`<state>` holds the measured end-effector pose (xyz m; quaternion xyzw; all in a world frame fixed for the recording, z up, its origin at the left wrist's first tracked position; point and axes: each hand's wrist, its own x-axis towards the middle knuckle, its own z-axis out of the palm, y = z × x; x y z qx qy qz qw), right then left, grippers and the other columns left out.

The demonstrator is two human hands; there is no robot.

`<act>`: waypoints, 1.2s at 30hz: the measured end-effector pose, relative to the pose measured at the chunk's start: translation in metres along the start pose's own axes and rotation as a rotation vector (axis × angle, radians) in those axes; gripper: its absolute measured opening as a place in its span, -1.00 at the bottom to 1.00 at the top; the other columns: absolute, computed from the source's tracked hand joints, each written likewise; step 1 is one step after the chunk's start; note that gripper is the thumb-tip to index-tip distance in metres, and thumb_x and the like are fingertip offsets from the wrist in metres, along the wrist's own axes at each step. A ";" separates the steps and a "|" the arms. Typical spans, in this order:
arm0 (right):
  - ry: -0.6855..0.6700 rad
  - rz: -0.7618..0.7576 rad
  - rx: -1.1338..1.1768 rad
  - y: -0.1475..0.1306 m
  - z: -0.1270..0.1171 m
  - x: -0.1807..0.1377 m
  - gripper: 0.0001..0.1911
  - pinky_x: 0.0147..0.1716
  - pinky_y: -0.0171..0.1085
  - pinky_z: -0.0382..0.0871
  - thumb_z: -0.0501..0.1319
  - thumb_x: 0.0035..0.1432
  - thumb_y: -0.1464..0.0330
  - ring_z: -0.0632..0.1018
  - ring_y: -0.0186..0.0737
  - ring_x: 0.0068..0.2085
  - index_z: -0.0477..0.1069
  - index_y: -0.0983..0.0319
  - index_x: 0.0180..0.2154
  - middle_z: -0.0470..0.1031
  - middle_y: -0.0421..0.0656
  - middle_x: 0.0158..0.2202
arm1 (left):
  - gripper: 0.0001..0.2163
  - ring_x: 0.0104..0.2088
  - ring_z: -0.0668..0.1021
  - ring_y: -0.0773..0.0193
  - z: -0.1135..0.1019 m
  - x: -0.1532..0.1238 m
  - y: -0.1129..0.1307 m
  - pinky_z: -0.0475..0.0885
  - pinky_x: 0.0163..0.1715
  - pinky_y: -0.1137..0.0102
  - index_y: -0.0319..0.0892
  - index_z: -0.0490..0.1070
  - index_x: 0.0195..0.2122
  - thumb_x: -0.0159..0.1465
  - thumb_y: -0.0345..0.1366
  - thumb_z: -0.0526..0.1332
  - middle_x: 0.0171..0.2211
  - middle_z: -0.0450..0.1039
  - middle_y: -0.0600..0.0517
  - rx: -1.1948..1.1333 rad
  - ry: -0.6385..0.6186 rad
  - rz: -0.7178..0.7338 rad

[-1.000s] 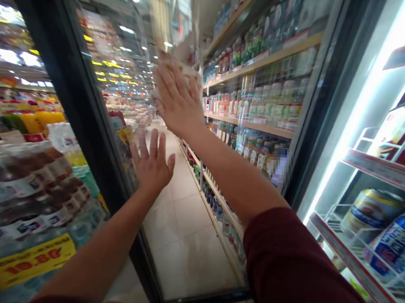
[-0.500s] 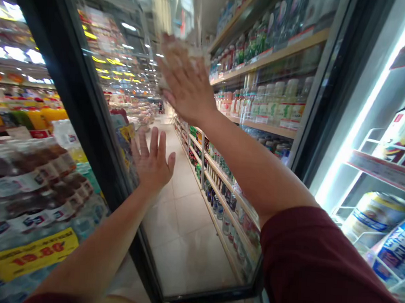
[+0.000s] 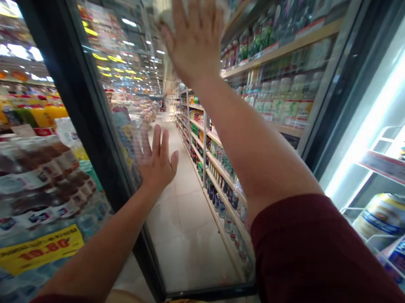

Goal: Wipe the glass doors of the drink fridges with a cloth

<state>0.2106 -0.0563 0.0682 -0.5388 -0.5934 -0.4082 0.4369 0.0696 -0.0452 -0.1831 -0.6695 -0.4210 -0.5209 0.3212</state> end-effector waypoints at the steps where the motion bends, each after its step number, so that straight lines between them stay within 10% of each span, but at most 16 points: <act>1: -0.026 -0.107 0.000 -0.013 0.001 -0.009 -0.33 0.44 0.06 -0.30 -0.05 0.42 0.16 -0.18 0.14 0.49 -0.15 0.10 0.46 -0.22 -0.17 0.51 | -0.42 0.47 -0.17 0.01 0.000 0.000 0.000 -0.32 0.44 -0.08 -0.14 0.08 0.42 0.43 -0.05 0.03 0.44 -0.02 -0.09 0.010 -0.003 0.000; 5: -0.119 -0.357 -0.002 -0.042 0.004 -0.028 -0.28 0.45 0.05 -0.36 -0.01 0.36 0.19 -0.21 0.09 0.49 -0.16 0.06 0.46 -0.24 -0.24 0.51 | -0.42 0.47 -0.17 0.02 0.000 0.002 -0.003 -0.32 0.44 -0.06 -0.16 0.11 0.41 0.42 -0.04 0.03 0.43 -0.01 -0.10 -0.002 -0.027 -0.013; 10: -0.209 -0.543 -0.014 -0.006 0.005 -0.011 -0.17 0.45 0.09 -0.47 0.11 0.26 0.13 -0.26 0.04 0.49 -0.19 0.04 0.45 -0.29 -0.32 0.52 | -0.41 0.47 -0.18 0.02 -0.001 0.003 -0.005 -0.36 0.44 -0.06 -0.13 0.11 0.41 0.42 -0.01 0.02 0.43 0.00 -0.08 -0.065 -0.041 -0.032; 20: 0.113 -0.099 0.033 0.123 -0.009 0.003 -0.31 0.40 0.13 -0.18 -0.05 0.40 0.14 -0.10 0.08 0.48 -0.08 0.21 0.45 -0.13 -0.07 0.49 | -0.42 0.47 -0.19 0.04 -0.003 0.002 0.001 -0.34 0.44 -0.06 -0.14 0.09 0.42 0.43 -0.05 0.03 0.43 -0.01 -0.09 -0.031 -0.022 -0.020; 27: 0.070 0.241 -0.015 0.046 -0.004 0.018 -0.34 0.42 0.10 -0.22 -0.14 0.47 0.12 -0.11 0.11 0.48 -0.12 0.25 0.45 -0.20 -0.10 0.50 | -0.42 0.47 -0.15 0.02 -0.003 -0.001 0.003 -0.34 0.44 -0.06 -0.13 0.08 0.42 0.42 -0.05 0.04 0.43 0.00 -0.08 -0.020 -0.002 -0.008; 32: 0.003 -0.166 -0.031 -0.016 0.004 -0.011 -0.31 0.47 0.06 -0.27 -0.06 0.40 0.15 -0.15 0.03 0.49 -0.16 0.14 0.46 -0.19 -0.24 0.51 | -0.41 0.47 -0.15 0.04 -0.003 0.000 0.000 -0.32 0.45 -0.04 -0.10 0.08 0.42 0.41 -0.04 0.05 0.43 0.00 -0.06 -0.006 -0.005 -0.003; 36: -0.099 -0.497 -0.022 0.003 0.004 -0.028 -0.25 0.47 0.11 -0.30 0.01 0.34 0.15 -0.16 0.01 0.49 -0.19 0.17 0.45 -0.21 -0.23 0.51 | -0.42 0.47 -0.12 0.02 -0.004 0.002 -0.003 -0.28 0.45 -0.04 -0.12 0.12 0.41 0.41 -0.04 0.05 0.42 0.02 -0.08 -0.003 -0.007 0.003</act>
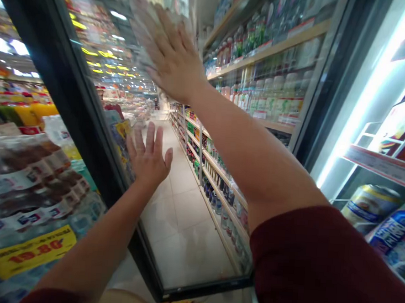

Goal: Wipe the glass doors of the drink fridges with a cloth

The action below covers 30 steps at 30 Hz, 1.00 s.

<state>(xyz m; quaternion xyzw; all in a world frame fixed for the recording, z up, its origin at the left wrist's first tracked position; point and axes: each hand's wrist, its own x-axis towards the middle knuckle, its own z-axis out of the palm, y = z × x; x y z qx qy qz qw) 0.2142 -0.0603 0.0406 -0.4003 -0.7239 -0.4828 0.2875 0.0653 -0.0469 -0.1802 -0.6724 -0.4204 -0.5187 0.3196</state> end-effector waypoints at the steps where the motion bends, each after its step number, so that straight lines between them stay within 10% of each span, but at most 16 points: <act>1: 0.027 -0.084 0.025 0.015 0.000 -0.009 -0.26 0.46 0.16 -0.26 -0.01 0.35 0.13 -0.12 0.05 0.49 -0.15 0.21 0.44 -0.17 -0.18 0.51 | -0.42 0.47 -0.12 0.01 0.000 0.000 0.000 -0.28 0.44 -0.05 -0.13 0.13 0.40 0.41 -0.04 0.05 0.42 0.02 -0.09 -0.009 -0.002 -0.001; 9: 0.278 0.353 0.023 0.160 0.009 -0.096 -0.26 0.41 0.18 -0.17 -0.11 0.31 0.12 -0.07 -0.04 0.49 -0.03 0.25 0.43 -0.09 -0.08 0.48 | -0.41 0.47 -0.18 0.02 0.002 -0.001 0.003 -0.30 0.44 -0.06 -0.15 0.08 0.42 0.41 -0.07 0.05 0.43 -0.02 -0.09 -0.005 0.016 -0.005; 15: 0.338 0.677 0.041 0.124 0.009 -0.054 -0.29 0.43 0.08 -0.23 -0.22 0.29 0.10 -0.06 -0.10 0.49 -0.03 0.05 0.43 -0.07 -0.29 0.48 | -0.42 0.47 -0.17 0.02 0.002 0.000 0.006 -0.32 0.44 -0.07 -0.15 0.09 0.42 0.43 -0.05 0.02 0.43 -0.02 -0.09 -0.026 -0.006 -0.025; 23: 0.144 0.051 0.125 0.009 0.011 -0.031 -0.28 0.47 0.07 -0.23 -0.12 0.31 0.15 -0.12 -0.09 0.50 -0.03 0.21 0.43 -0.07 -0.23 0.49 | -0.42 0.47 -0.13 0.04 0.000 0.000 0.003 -0.32 0.45 -0.01 -0.13 0.13 0.40 0.40 -0.04 0.07 0.42 0.04 -0.07 -0.012 0.015 -0.009; 30: -0.001 -0.054 0.362 0.079 0.004 -0.079 -0.28 0.48 -0.09 -0.34 0.01 0.19 0.03 -0.16 -0.38 0.49 0.08 -0.04 0.36 -0.14 -0.46 0.46 | -0.41 0.47 -0.14 0.00 -0.001 -0.001 0.001 -0.30 0.44 -0.04 -0.13 0.10 0.41 0.41 -0.04 0.05 0.43 0.03 -0.06 -0.008 -0.006 -0.018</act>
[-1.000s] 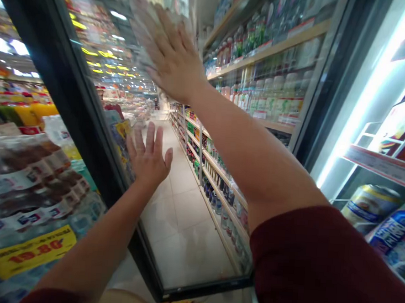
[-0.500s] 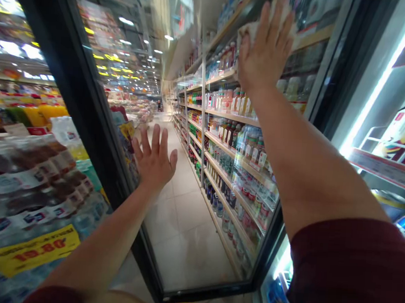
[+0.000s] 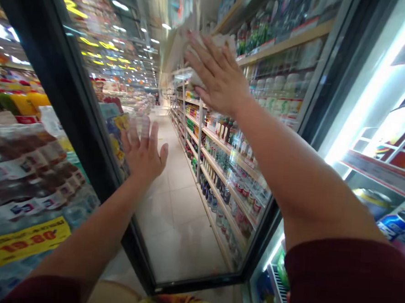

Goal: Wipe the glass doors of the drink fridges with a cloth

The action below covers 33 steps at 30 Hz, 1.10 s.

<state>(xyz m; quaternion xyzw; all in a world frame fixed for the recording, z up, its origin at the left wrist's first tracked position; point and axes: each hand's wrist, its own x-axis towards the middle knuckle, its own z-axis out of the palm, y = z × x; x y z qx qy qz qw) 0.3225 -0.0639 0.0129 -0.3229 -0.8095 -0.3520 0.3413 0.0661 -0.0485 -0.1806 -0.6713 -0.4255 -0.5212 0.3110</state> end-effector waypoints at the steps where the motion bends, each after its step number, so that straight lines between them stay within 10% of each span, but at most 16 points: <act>1: 0.036 0.039 0.009 0.014 -0.005 -0.011 -0.28 0.47 -0.08 -0.34 0.02 0.18 0.02 -0.15 -0.36 0.49 0.11 -0.02 0.35 -0.11 -0.43 0.46 | -0.41 0.47 -0.15 0.00 0.000 0.000 0.001 -0.31 0.44 -0.05 -0.13 0.10 0.42 0.41 -0.04 0.04 0.43 0.03 -0.06 -0.003 -0.001 -0.007; 8: 0.222 0.219 -0.349 0.061 -0.018 -0.048 -0.24 0.46 0.03 -0.21 -0.14 0.33 0.03 -0.16 -0.25 0.50 -0.09 0.19 0.44 -0.17 -0.22 0.50 | -0.41 0.47 -0.16 -0.02 -0.003 0.001 0.009 -0.34 0.44 -0.06 -0.14 0.07 0.43 0.42 -0.05 0.02 0.45 -0.04 -0.07 -0.007 -0.029 -0.027; 14: 0.259 0.224 -0.345 0.000 0.009 -0.005 -0.26 0.46 0.05 -0.16 -0.21 0.37 0.04 -0.05 -0.07 0.49 -0.02 0.27 0.43 -0.07 -0.16 0.48 | -0.41 0.47 -0.14 -0.03 -0.005 0.000 0.010 -0.34 0.43 -0.08 -0.11 0.09 0.42 0.41 -0.03 0.02 0.44 -0.03 -0.06 -0.019 -0.039 -0.039; 21: -0.073 -0.143 -0.211 -0.061 0.053 -0.003 -0.30 0.48 0.14 -0.26 -0.19 0.39 0.06 -0.19 -0.05 0.50 -0.15 0.15 0.45 -0.14 -0.26 0.50 | -0.41 0.47 -0.12 -0.04 -0.005 0.001 0.007 -0.31 0.43 -0.12 -0.03 0.08 0.42 0.41 0.02 0.01 0.44 -0.01 -0.01 -0.071 -0.035 -0.036; 25: -0.095 -0.190 -0.264 -0.022 0.036 -0.034 -0.31 0.46 0.12 -0.19 -0.12 0.40 0.05 -0.13 -0.07 0.50 -0.14 0.12 0.45 -0.16 -0.22 0.50 | -0.41 0.47 -0.05 -0.04 -0.005 -0.001 0.004 -0.25 0.43 -0.12 0.03 0.11 0.40 0.38 0.04 0.04 0.42 0.05 0.07 -0.085 -0.002 -0.033; 33: 0.219 0.319 -0.325 0.065 0.001 -0.089 -0.25 0.40 0.21 -0.21 -0.18 0.39 0.03 -0.16 0.00 0.49 -0.11 0.30 0.44 -0.16 -0.06 0.50 | -0.47 0.43 0.11 0.00 -0.031 0.069 0.009 -0.22 0.44 -0.08 0.09 0.23 0.34 0.36 0.02 0.06 0.40 0.11 0.13 -0.094 0.037 0.041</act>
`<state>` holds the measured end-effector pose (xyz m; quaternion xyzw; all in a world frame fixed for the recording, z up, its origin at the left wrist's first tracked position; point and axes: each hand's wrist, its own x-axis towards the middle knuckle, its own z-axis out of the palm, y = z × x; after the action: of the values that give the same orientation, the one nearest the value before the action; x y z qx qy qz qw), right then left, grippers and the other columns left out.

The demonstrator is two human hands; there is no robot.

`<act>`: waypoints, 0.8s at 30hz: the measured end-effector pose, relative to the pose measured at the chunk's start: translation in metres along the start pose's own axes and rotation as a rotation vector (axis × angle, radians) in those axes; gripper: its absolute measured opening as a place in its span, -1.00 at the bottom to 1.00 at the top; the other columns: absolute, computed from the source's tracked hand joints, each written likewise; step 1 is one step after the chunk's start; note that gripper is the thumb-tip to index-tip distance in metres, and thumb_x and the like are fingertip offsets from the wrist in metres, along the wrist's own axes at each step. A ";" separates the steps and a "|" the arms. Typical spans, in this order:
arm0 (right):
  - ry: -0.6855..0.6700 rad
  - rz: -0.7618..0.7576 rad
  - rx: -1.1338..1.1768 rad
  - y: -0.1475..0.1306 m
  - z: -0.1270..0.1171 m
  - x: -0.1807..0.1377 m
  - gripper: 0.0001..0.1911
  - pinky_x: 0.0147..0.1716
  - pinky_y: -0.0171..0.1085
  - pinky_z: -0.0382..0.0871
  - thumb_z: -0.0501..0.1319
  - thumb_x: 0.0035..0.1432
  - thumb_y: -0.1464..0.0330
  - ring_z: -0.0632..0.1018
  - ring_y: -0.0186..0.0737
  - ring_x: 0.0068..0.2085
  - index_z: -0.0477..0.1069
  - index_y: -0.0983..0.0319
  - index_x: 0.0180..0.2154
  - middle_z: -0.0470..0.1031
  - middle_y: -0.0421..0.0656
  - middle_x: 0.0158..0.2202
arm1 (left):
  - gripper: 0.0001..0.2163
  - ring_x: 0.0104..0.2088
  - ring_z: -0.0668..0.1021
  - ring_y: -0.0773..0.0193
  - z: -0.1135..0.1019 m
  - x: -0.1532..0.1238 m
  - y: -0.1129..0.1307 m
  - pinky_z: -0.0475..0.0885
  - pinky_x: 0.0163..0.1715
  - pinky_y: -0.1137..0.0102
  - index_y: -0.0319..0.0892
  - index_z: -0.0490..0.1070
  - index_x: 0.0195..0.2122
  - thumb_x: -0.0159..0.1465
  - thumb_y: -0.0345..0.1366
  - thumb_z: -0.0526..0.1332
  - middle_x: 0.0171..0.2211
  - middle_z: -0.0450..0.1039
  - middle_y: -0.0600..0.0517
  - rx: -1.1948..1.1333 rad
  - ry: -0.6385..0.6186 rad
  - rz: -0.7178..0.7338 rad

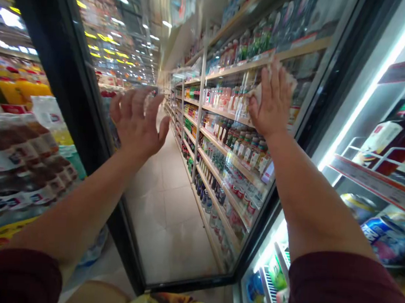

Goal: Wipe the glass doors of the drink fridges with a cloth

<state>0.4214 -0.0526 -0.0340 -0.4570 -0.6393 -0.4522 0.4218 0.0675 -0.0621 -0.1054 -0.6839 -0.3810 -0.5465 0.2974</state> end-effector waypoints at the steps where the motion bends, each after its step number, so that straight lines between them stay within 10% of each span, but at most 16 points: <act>1: 0.007 0.017 0.021 0.003 0.000 -0.002 -0.25 0.39 0.22 -0.22 -0.19 0.38 0.03 -0.17 0.01 0.49 -0.11 0.28 0.44 -0.15 -0.09 0.50 | -0.46 0.45 0.03 0.04 -0.002 0.016 0.002 -0.30 0.45 -0.06 0.11 0.19 0.36 0.35 0.02 0.06 0.43 0.03 0.18 -0.030 -0.015 0.016; 7: 0.025 0.054 0.054 -0.009 -0.007 -0.003 -0.26 0.36 0.30 -0.20 -0.22 0.37 0.09 -0.13 0.14 0.48 -0.21 0.22 0.46 -0.15 -0.15 0.50 | -0.39 0.48 -0.30 0.13 -0.002 0.067 0.012 -0.55 0.41 -0.08 0.12 0.01 0.42 0.35 -0.04 0.08 0.46 -0.32 0.33 -0.098 -0.096 0.043; 12: 0.088 0.137 0.095 -0.076 -0.005 0.012 -0.26 0.38 0.30 -0.19 -0.22 0.40 0.12 -0.14 0.10 0.48 -0.38 0.24 0.47 -0.24 -0.09 0.51 | -0.40 0.47 -0.33 0.18 -0.005 0.059 0.016 -0.63 0.40 -0.03 0.17 0.00 0.42 0.36 -0.06 0.07 0.46 -0.33 0.35 -0.119 -0.075 0.068; 18: -0.136 -0.231 0.030 -0.162 0.001 0.024 -0.34 0.45 0.14 -0.17 -0.21 0.43 0.10 -0.12 -0.11 0.50 -0.16 0.16 0.45 -0.13 -0.19 0.50 | -0.44 0.45 -0.37 0.36 -0.009 0.059 0.012 -0.57 0.43 0.13 0.25 0.09 0.38 0.34 0.00 0.03 0.44 -0.17 0.39 -0.257 -0.032 0.096; 24: -0.028 -0.086 -0.052 -0.077 -0.010 0.018 -0.31 0.44 0.21 -0.30 -0.16 0.42 0.10 -0.07 -0.08 0.49 -0.15 0.23 0.45 -0.14 -0.08 0.49 | -0.42 0.44 -0.43 0.38 -0.002 0.059 0.009 -0.65 0.40 0.09 0.18 0.00 0.42 0.37 0.00 -0.01 0.45 -0.33 0.40 -0.132 -0.070 0.092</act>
<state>0.3445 -0.0714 -0.0290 -0.4465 -0.6522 -0.4799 0.3808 0.0808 -0.0576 -0.0473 -0.7374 -0.3223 -0.5321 0.2630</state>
